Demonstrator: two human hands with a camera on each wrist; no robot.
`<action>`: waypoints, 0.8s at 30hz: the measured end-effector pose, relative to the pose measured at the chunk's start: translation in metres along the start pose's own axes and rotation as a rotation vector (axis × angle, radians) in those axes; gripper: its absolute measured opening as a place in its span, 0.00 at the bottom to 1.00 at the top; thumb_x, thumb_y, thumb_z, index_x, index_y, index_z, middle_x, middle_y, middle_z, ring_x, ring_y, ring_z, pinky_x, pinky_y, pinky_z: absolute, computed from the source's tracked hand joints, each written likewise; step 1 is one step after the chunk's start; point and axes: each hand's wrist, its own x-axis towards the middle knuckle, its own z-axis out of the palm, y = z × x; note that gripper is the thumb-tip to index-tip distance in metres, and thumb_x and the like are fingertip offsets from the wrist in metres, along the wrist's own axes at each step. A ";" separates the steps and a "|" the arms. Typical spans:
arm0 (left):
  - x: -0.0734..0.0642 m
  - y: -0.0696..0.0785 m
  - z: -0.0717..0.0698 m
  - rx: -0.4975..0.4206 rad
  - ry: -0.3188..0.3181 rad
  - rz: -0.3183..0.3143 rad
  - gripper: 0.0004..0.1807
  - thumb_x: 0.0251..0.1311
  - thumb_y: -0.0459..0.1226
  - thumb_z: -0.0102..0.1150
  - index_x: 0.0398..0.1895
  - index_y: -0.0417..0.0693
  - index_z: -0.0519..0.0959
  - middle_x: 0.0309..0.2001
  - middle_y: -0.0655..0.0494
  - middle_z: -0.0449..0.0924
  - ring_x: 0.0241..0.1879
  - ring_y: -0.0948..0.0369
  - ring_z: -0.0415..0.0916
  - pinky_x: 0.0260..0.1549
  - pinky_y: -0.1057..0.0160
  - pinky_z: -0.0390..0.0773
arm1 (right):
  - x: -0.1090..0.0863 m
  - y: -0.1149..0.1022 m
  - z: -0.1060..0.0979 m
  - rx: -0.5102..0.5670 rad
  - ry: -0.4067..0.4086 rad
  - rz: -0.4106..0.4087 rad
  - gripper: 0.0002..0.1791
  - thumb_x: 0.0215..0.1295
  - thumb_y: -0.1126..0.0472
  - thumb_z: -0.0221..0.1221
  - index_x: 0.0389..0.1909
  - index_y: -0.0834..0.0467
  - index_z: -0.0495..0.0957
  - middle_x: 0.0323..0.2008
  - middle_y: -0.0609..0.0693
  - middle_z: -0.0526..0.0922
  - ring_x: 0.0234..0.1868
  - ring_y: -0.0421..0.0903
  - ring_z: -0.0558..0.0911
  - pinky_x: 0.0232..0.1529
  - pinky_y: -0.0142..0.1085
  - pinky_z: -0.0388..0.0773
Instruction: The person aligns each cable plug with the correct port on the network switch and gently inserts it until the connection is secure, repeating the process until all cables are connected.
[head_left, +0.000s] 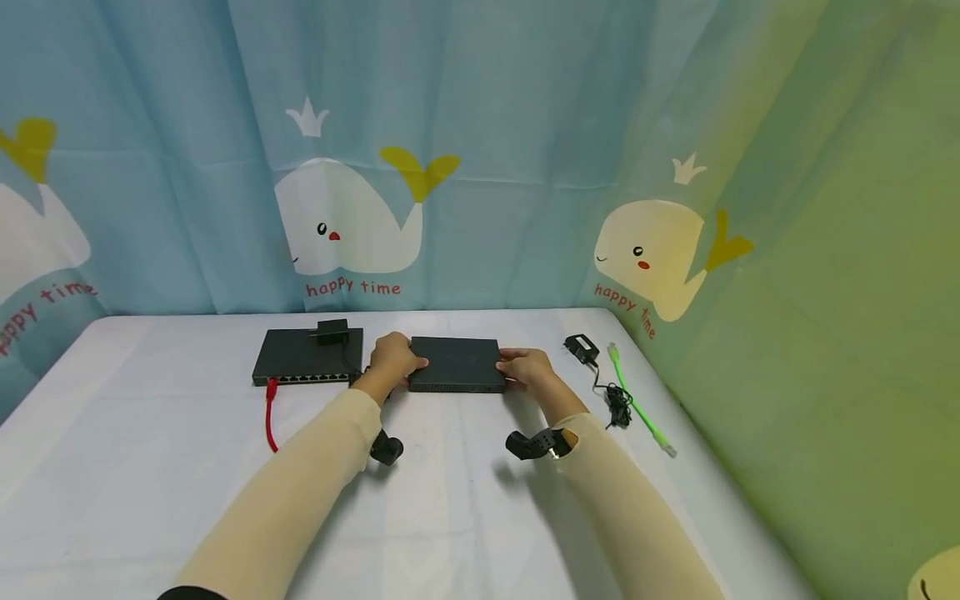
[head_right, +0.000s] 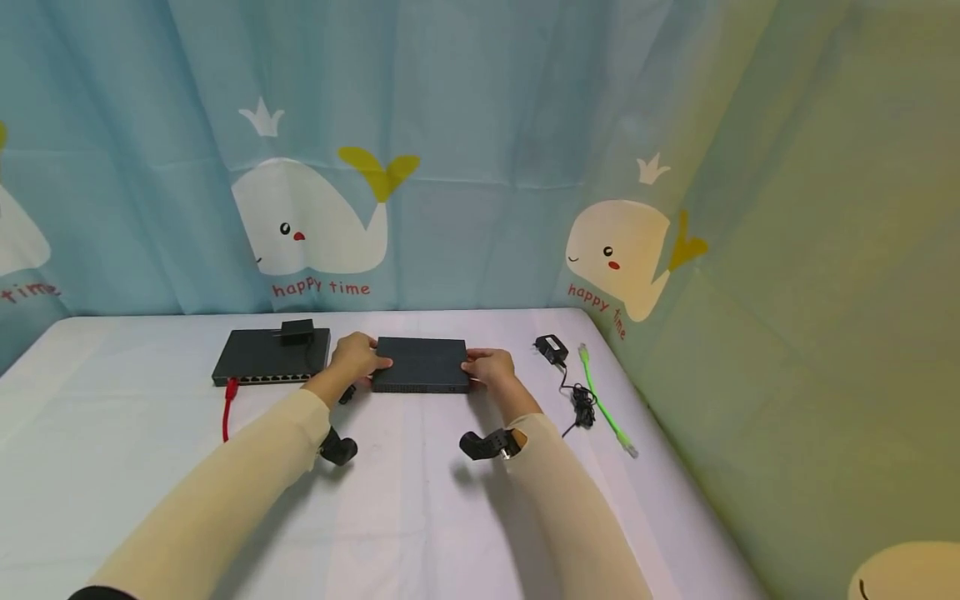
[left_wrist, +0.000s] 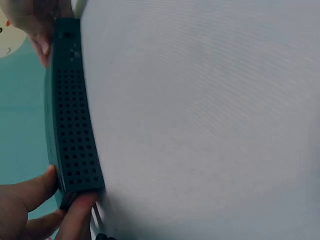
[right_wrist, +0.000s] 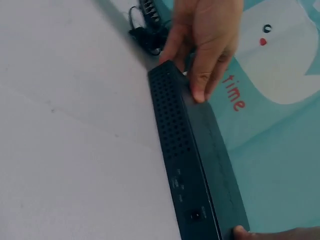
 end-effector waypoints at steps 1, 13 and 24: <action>0.000 -0.001 0.001 -0.009 -0.002 -0.004 0.31 0.63 0.43 0.65 0.67 0.40 0.71 0.59 0.39 0.76 0.16 0.61 0.79 0.31 0.62 0.84 | -0.001 0.000 -0.001 -0.023 0.001 0.003 0.22 0.66 0.71 0.60 0.62 0.61 0.77 0.61 0.60 0.78 0.53 0.48 0.80 0.57 0.40 0.80; 0.013 -0.009 0.009 -0.060 -0.008 -0.012 0.33 0.62 0.42 0.66 0.68 0.41 0.70 0.62 0.38 0.74 0.19 0.58 0.82 0.22 0.63 0.82 | -0.030 0.014 -0.033 -0.101 -0.263 -0.158 0.22 0.65 0.75 0.58 0.60 0.76 0.71 0.45 0.63 0.85 0.32 0.36 0.82 0.43 0.32 0.85; -0.003 -0.006 0.000 -0.024 -0.011 0.032 0.32 0.65 0.44 0.63 0.70 0.41 0.68 0.63 0.38 0.74 0.18 0.60 0.81 0.23 0.66 0.81 | -0.070 0.017 -0.087 -0.399 -0.425 -0.201 0.22 0.67 0.66 0.61 0.58 0.74 0.75 0.50 0.63 0.84 0.39 0.40 0.86 0.50 0.41 0.84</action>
